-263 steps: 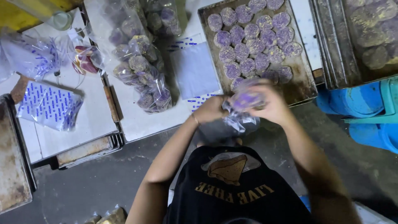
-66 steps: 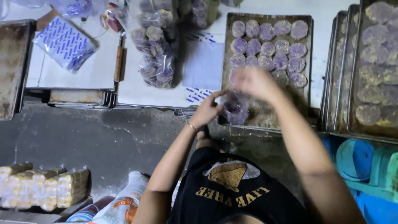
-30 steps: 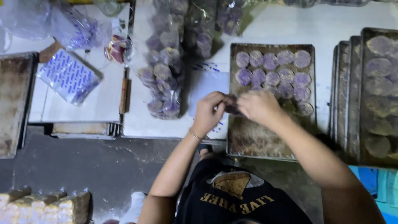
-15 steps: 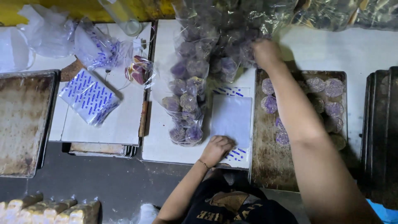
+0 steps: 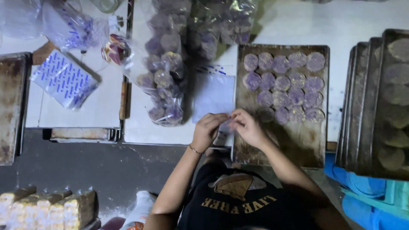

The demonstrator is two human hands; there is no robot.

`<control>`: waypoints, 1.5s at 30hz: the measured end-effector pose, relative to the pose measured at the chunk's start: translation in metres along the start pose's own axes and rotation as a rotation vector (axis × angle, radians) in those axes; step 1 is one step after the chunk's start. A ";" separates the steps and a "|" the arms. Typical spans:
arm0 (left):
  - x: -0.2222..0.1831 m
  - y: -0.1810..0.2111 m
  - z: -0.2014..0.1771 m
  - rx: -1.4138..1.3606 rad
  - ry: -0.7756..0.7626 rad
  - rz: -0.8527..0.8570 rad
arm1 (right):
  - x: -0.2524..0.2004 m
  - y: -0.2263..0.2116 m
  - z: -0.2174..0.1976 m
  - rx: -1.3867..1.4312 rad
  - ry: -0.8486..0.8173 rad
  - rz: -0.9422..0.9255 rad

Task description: Packing purple-colored snacks from a baking tray into plastic bags at a production station.

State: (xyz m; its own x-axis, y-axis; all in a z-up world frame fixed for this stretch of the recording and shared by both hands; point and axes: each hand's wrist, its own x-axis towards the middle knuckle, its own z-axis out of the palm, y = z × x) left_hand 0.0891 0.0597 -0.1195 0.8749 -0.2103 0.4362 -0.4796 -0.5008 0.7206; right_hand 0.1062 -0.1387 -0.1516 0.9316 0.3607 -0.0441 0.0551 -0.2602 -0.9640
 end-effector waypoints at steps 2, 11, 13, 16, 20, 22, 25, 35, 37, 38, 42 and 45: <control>-0.006 0.021 0.009 -0.146 0.101 -0.072 | -0.030 -0.002 -0.001 0.302 -0.045 0.009; -0.065 0.018 0.041 -0.363 -0.305 -0.562 | -0.058 0.056 -0.086 0.177 -0.182 -0.090; -0.049 0.057 0.005 0.200 -0.325 -0.488 | -0.063 -0.009 -0.093 -0.160 -0.409 -0.267; -0.073 0.040 0.033 0.435 -0.301 -0.430 | -0.039 0.007 -0.079 -0.704 0.067 -0.143; -0.080 0.058 0.045 0.330 -0.262 -0.490 | -0.014 0.042 -0.087 -1.184 0.080 0.009; -0.076 0.079 0.034 0.223 -0.298 -0.558 | -0.022 0.046 -0.096 -0.999 0.095 -0.283; -0.093 0.062 0.038 0.025 -0.241 -0.656 | -0.061 0.096 -0.076 -0.509 0.180 -0.356; -0.064 0.096 0.015 -0.108 -0.288 -0.682 | -0.103 0.096 -0.180 -0.811 0.560 -0.217; -0.055 0.092 0.015 -0.097 -0.341 -0.631 | -0.103 0.113 -0.181 -1.216 0.645 -0.026; -0.049 0.094 0.010 -0.097 -0.347 -0.629 | -0.107 0.110 -0.182 -1.216 0.648 -0.020; -0.032 0.089 0.002 -0.161 -0.370 -0.612 | -0.090 0.084 -0.176 -0.930 0.722 -0.041; -0.022 0.080 0.001 -0.172 -0.418 -0.590 | -0.073 0.081 -0.153 -0.805 0.663 -0.240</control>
State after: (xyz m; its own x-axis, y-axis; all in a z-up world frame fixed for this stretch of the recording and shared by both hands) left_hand 0.0318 0.0235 -0.0716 0.9263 -0.2665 -0.2664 0.1041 -0.4984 0.8607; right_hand 0.0979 -0.3230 -0.1864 0.8608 -0.0142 0.5088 0.2584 -0.8490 -0.4609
